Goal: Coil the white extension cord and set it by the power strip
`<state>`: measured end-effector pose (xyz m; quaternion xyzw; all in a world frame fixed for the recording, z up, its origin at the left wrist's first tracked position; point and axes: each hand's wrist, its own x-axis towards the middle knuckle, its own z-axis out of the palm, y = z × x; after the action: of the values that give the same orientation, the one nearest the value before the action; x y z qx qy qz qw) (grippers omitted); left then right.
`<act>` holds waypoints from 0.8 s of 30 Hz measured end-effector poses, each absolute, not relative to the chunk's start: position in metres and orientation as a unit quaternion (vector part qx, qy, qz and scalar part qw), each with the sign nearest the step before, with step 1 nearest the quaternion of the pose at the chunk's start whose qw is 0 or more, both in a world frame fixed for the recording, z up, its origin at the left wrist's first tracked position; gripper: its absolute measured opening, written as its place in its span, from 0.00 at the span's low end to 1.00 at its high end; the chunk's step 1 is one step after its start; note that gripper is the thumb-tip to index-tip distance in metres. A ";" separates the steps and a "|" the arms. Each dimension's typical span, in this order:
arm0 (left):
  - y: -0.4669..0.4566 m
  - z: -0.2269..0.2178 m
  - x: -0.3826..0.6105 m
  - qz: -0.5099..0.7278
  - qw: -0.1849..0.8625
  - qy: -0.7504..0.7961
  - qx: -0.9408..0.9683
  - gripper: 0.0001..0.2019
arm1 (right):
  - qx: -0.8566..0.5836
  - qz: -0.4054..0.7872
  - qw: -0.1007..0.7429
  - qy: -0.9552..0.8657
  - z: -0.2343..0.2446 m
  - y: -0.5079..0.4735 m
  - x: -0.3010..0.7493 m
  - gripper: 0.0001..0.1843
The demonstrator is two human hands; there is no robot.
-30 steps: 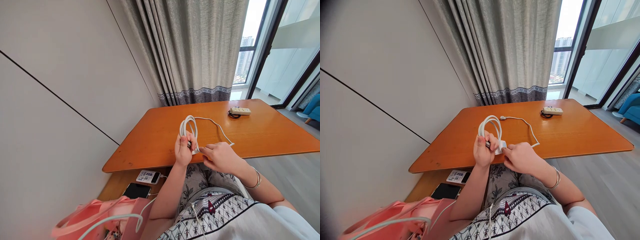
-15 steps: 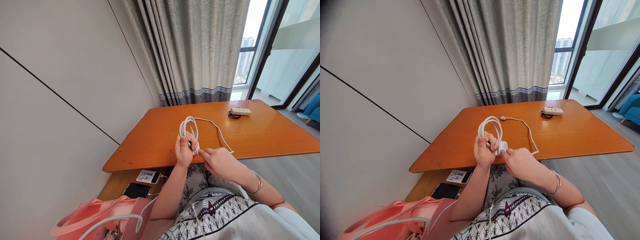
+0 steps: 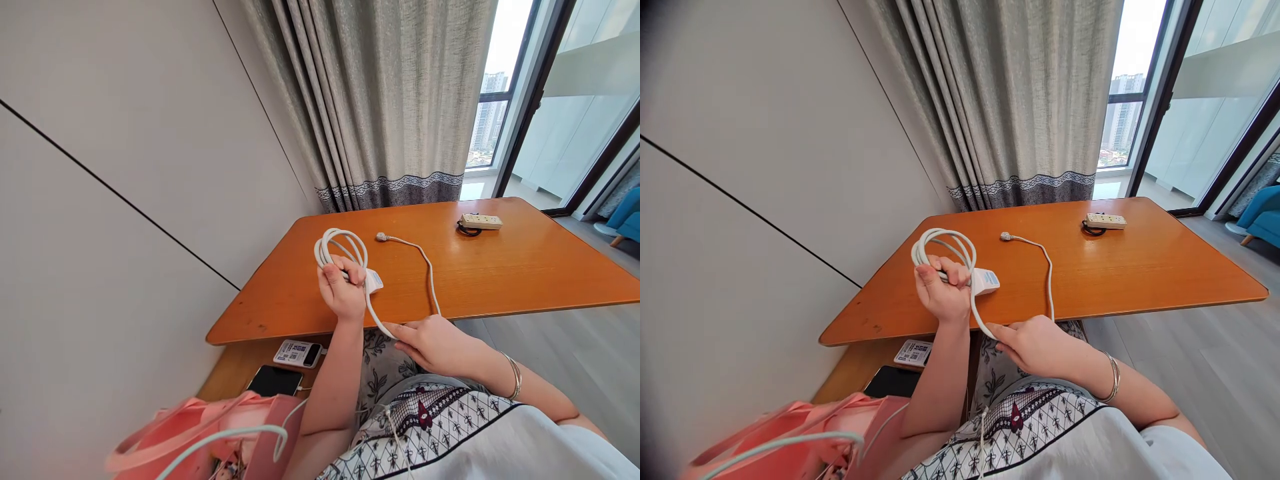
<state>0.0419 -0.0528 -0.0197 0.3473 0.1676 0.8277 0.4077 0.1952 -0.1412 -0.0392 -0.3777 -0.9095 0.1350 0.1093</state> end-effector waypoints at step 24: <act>-0.081 -0.032 0.041 0.406 0.695 0.067 0.590 0.20 | -0.345 0.092 0.432 -0.828 0.002 -0.083 0.227 0.31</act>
<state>0.0413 -0.0810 -0.0324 0.5898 0.0666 0.4057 0.6951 0.2271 -0.0828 0.0022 -0.3445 -0.8283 0.0923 0.4322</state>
